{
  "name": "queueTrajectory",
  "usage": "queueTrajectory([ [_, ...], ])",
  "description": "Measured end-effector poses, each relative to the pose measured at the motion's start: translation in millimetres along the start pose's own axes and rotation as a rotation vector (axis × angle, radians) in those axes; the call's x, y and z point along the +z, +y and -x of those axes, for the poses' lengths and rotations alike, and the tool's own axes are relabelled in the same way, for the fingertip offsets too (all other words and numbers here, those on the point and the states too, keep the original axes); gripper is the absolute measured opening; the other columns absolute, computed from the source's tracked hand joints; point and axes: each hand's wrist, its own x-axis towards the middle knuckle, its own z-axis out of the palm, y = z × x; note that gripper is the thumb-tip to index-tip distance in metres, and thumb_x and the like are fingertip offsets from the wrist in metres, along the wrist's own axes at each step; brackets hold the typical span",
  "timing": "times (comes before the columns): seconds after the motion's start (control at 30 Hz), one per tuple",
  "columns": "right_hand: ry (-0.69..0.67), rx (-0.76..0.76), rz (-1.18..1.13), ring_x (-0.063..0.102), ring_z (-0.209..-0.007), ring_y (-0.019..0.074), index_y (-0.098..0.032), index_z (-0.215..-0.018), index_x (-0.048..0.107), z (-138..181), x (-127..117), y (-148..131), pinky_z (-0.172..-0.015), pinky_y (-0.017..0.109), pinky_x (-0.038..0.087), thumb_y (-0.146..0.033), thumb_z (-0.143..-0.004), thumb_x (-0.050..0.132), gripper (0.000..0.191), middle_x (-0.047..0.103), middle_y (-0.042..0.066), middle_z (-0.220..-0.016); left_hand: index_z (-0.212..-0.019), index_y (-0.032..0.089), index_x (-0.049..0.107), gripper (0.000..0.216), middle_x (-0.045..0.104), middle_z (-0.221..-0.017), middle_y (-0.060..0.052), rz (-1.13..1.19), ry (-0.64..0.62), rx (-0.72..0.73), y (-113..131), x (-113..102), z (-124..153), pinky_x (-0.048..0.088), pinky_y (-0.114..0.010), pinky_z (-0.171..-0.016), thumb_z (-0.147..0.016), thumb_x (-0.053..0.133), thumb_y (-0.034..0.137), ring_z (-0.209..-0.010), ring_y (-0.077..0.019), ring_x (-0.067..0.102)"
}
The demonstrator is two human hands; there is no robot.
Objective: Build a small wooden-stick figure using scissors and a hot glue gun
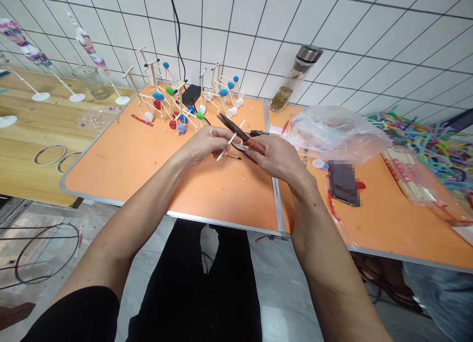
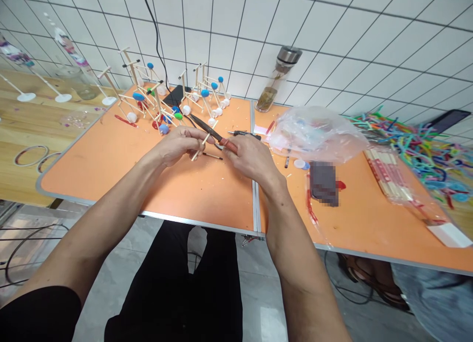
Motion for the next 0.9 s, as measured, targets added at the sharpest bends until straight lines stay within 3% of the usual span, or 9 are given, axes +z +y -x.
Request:
queueTrajectory([
  [0.17, 0.095, -0.027, -0.037, 0.069, -0.093, 0.0296, -0.025, -0.095, 0.078, 1, 0, -2, -0.074, 0.038, 0.036, -0.036, -0.106, 0.060, 0.024, 0.083, 0.009, -0.101, -0.090, 0.015, 0.086, 0.016, 0.063, -0.058, 0.000, -0.022, -0.005, 0.090, 0, 0, 2, 0.040, -0.023, -0.052, -0.082, 0.081, 0.028, -0.047, -0.0093, 0.051],
  [0.37, 0.163, -0.043, -0.108, 0.069, -0.099, 0.0301, -0.025, -0.102, 0.067, 0, 5, -3, -0.082, 0.040, 0.044, -0.039, -0.106, 0.056, 0.018, 0.078, 0.011, -0.110, -0.084, 0.018, 0.081, 0.035, 0.061, -0.059, 0.001, -0.029, -0.002, 0.262, 0, -1, 1, 0.040, -0.023, -0.054, -0.084, 0.092, 0.051, -0.051, -0.0092, 0.051],
  [0.57, 0.224, -0.068, -0.153, 0.066, -0.092, 0.0286, -0.027, -0.101, 0.059, -4, 13, -6, -0.084, 0.040, 0.046, -0.038, -0.105, 0.055, 0.012, 0.075, 0.010, -0.100, -0.092, 0.020, 0.075, 0.055, 0.064, -0.062, 0.000, -0.078, 0.017, 0.323, 1, 4, 4, 0.042, -0.025, -0.054, -0.085, 0.089, 0.072, -0.052, -0.0118, 0.054],
  [0.73, 0.299, -0.059, -0.171, 0.067, -0.095, 0.0291, -0.027, -0.107, 0.062, -8, 23, -7, -0.085, 0.039, 0.047, -0.036, -0.106, 0.052, 0.013, 0.078, 0.011, -0.105, -0.093, 0.023, 0.071, 0.053, 0.052, -0.059, 0.004, -0.170, 0.073, 0.378, 1, 8, 6, 0.036, -0.026, -0.053, -0.091, 0.082, 0.075, -0.051, -0.0121, 0.047],
  [0.9, 0.319, -0.067, -0.189, 0.065, -0.088, 0.0281, -0.026, -0.098, 0.060, -11, 28, -6, -0.081, 0.039, 0.044, -0.036, -0.106, 0.047, 0.018, 0.076, 0.011, -0.099, -0.095, 0.024, 0.069, 0.052, 0.048, -0.058, 0.006, -0.159, 0.077, 0.403, -1, 12, 6, 0.030, -0.028, -0.053, -0.094, 0.081, 0.074, -0.049, -0.0113, 0.040],
])
